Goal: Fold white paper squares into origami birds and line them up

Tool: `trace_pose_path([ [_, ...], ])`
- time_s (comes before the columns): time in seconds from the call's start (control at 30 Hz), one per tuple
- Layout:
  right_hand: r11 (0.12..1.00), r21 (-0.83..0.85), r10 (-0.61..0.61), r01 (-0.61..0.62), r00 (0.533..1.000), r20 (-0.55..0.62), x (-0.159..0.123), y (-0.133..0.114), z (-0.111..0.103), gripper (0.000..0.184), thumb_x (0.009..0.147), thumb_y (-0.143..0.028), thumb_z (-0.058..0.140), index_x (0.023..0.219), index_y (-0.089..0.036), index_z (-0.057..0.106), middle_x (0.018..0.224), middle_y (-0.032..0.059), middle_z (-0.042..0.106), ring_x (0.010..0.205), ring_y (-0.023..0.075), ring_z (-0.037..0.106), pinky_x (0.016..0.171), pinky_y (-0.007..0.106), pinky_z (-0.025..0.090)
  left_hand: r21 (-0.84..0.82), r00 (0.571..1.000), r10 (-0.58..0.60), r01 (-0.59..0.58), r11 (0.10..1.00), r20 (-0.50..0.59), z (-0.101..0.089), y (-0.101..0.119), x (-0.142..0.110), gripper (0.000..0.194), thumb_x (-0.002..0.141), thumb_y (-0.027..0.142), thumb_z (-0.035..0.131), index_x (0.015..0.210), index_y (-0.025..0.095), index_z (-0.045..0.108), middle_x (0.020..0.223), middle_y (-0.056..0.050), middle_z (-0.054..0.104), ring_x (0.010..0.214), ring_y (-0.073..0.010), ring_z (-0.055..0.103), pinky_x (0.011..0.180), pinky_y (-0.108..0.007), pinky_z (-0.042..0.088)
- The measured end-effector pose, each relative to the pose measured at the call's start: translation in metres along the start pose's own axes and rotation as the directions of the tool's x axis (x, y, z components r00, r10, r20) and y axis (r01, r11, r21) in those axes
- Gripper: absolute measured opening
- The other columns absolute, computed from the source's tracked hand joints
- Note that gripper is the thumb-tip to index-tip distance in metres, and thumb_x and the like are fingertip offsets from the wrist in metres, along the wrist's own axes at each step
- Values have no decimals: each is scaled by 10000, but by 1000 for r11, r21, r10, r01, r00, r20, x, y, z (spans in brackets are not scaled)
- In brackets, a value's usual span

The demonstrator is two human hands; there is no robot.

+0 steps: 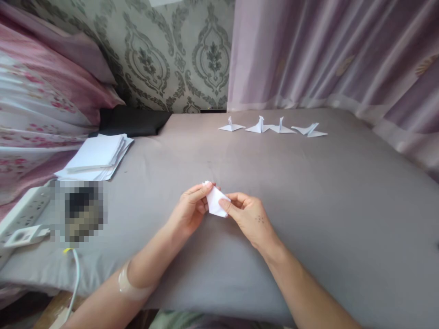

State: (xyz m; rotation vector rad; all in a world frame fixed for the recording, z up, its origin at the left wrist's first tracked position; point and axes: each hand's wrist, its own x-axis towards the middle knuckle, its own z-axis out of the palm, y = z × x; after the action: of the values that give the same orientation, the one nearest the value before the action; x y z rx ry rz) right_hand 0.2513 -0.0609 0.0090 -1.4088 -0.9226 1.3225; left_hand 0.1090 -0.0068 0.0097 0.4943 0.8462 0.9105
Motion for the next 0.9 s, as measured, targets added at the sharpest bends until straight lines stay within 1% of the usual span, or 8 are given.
trace_pose_path([
  [0.23, 969, 217, 113, -120, 993, 44, 6, 4, 4, 397, 668, -350, 813, 996, -168, 685, 935, 78, 741, 850, 187, 700, 776, 346, 586, -87, 992, 90, -98, 991, -89, -3, 1, 7, 297, 617, 269, 854, 803, 120, 676, 825, -44, 703, 726, -123, 648, 698, -251, 510],
  [0.37, 992, 77, -94, 99, 993, -66, 2, -1, 5, 340, 766, -419, 723, 985, -160, 696, 942, 83, 739, 854, 193, 701, 783, 351, 585, -50, 985, 166, -168, 984, -43, -2, 1, 6, 320, 610, 256, 854, 815, 138, 639, 813, -9, 665, 733, -106, 627, 710, -242, 494],
  [0.43, 955, -106, -293, 276, 931, -219, -2, -5, 1, 308, 806, -416, 685, 1004, -180, 699, 951, 68, 736, 822, 181, 692, 760, 336, 579, 60, 971, 236, -238, 969, 40, -1, 1, 2, 349, 625, 241, 846, 894, 161, 640, 799, 11, 643, 739, -100, 614, 717, -233, 477],
  [0.5, 839, -346, -517, 420, 813, -269, -7, -8, -2, 244, 844, -375, 652, 1012, -205, 703, 946, 50, 725, 803, 165, 673, 751, 320, 566, 237, 939, 294, -330, 914, 176, 0, 1, -4, 357, 663, 246, 825, 968, 180, 651, 823, 5, 649, 756, -107, 603, 729, -237, 465],
  [0.63, 537, -614, -779, 578, 620, -97, -19, -11, -5, 233, 861, -268, 648, 1094, -265, 653, 926, 16, 701, 807, 155, 651, 782, 321, 552, 517, 850, 322, -513, 685, 416, 3, 1, -15, 159, 763, 282, 752, 882, 181, 724, 872, -43, 694, 850, -157, 604, 833, -303, 459],
  [0.73, 433, -674, -845, 598, 530, -73, -23, -13, -5, 341, 826, -232, 696, 1145, -273, 582, 1013, 35, 676, 912, 184, 644, 846, 362, 540, 516, 827, 357, -553, 654, 434, 4, 0, -19, 116, 789, 288, 728, 855, 195, 751, 878, -47, 713, 841, -170, 622, 799, -303, 473],
  [0.83, 328, -732, -900, 598, 433, -50, -23, -16, -5, 275, 803, -164, 711, 1031, -253, 587, 970, 39, 637, 898, 180, 622, 815, 348, 531, 497, 835, 407, -549, 672, 371, 5, 0, -20, 80, 775, 267, 743, 824, 207, 763, 865, -38, 729, 824, -166, 633, 769, -286, 488],
  [0.9, 300, -739, -905, 603, 424, -22, -23, -17, -4, 234, 805, -123, 699, 971, -244, 587, 892, 21, 622, 830, 158, 610, 754, 313, 524, 490, 838, 425, -545, 680, 342, 6, 0, -20, 59, 757, 252, 758, 790, 205, 768, 832, -31, 735, 790, -156, 633, 741, -271, 498],
])
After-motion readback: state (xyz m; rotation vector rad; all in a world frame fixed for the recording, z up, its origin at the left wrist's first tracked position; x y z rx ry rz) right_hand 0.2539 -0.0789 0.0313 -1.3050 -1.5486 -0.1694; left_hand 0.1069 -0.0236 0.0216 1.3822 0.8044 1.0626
